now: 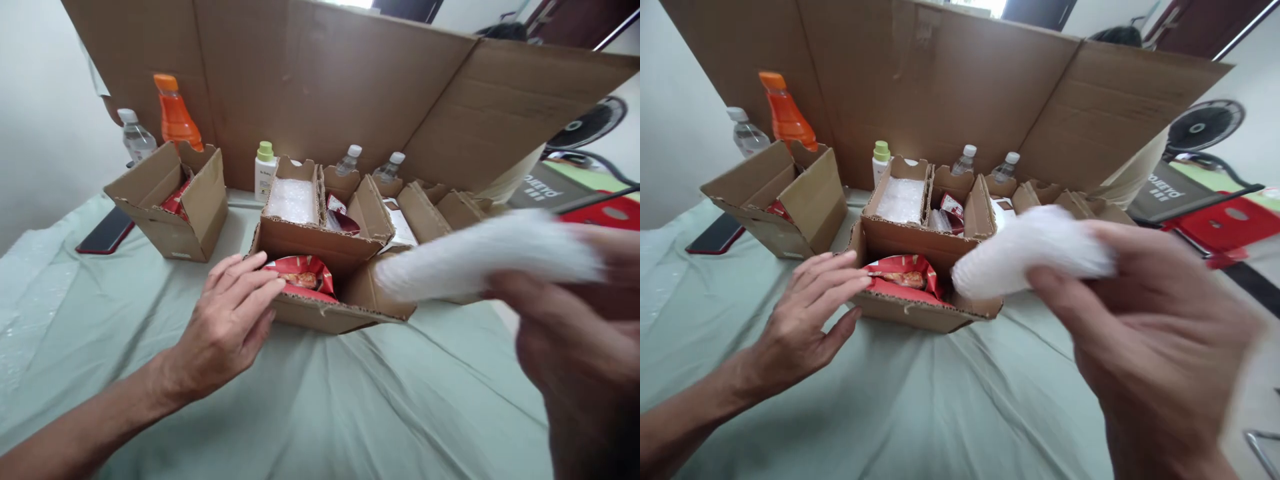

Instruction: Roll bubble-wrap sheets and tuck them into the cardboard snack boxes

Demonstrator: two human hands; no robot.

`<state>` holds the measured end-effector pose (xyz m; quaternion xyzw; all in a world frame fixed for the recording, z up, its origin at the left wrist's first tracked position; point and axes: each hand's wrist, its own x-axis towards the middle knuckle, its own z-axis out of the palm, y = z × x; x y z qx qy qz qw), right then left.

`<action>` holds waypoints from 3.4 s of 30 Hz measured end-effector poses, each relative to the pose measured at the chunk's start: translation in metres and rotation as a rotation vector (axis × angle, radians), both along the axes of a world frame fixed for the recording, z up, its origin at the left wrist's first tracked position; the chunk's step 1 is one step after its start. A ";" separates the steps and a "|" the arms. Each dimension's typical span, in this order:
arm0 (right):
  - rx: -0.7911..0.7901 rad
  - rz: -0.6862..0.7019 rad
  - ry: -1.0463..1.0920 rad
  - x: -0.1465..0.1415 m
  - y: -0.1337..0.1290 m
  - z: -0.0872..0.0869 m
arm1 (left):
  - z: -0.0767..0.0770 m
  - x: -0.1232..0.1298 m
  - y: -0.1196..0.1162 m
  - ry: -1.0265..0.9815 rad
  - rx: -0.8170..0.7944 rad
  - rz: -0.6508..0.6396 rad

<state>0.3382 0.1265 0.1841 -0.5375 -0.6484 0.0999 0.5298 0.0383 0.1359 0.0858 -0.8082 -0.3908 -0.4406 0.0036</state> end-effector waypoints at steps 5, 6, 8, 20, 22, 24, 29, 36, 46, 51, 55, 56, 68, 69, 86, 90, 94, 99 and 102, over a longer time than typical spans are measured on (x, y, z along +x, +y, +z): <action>-0.235 0.028 -0.792 -0.027 0.051 -0.010 | -0.014 0.006 -0.004 0.026 0.077 0.009; -0.273 0.024 -0.941 -0.030 0.057 -0.014 | -0.014 0.006 -0.005 0.026 0.083 0.007; -0.337 0.039 -1.181 -0.035 0.068 -0.018 | -0.013 0.006 -0.005 0.021 0.084 0.006; -0.488 0.243 -1.599 -0.070 0.096 -0.037 | -0.015 0.010 -0.005 -0.004 0.062 0.013; -0.467 0.199 -1.621 -0.070 0.090 -0.029 | -0.013 0.007 -0.005 -0.007 0.067 0.028; -0.343 0.089 -1.530 -0.055 0.078 -0.013 | -0.011 0.000 -0.005 -0.039 0.094 0.076; -0.172 -0.124 -0.962 0.026 0.027 -0.007 | -0.021 -0.026 -0.004 -0.148 -0.036 0.221; -0.516 0.217 -0.429 0.030 0.015 -0.118 | -0.075 -0.019 0.014 -0.388 -0.687 0.066; -0.259 0.202 -0.340 -0.024 -0.041 -0.140 | -0.092 -0.020 -0.063 -0.652 -0.749 0.163; -0.256 0.254 -0.361 -0.070 -0.036 -0.113 | -0.071 -0.059 -0.076 -0.739 -0.733 0.325; -0.289 0.200 -0.276 -0.070 -0.011 -0.091 | -0.037 -0.041 -0.043 -0.749 -0.633 0.278; -0.289 0.172 -0.263 -0.062 -0.012 -0.088 | -0.033 -0.032 -0.039 -0.739 -0.612 0.230; -0.241 0.247 -0.324 -0.094 -0.066 -0.133 | -0.073 -0.080 -0.096 -0.794 -0.715 0.336; -0.226 0.257 -0.312 -0.104 -0.065 -0.140 | -0.069 -0.089 -0.089 -0.805 -0.712 0.323; -0.405 0.401 -0.025 -0.083 -0.022 -0.200 | -0.114 -0.063 -0.090 -0.819 -0.766 0.289; -0.449 0.532 0.033 -0.099 -0.015 -0.212 | -0.119 -0.040 -0.088 -0.739 -0.759 0.202; -0.384 0.444 -0.023 -0.105 -0.025 -0.224 | -0.117 -0.040 -0.067 -0.699 -0.783 0.140; -0.347 0.394 -0.076 -0.104 -0.024 -0.229 | -0.126 -0.047 -0.057 -0.702 -0.771 0.138; -0.327 0.384 -0.116 -0.101 -0.021 -0.230 | -0.126 -0.060 -0.061 -0.620 -0.794 0.025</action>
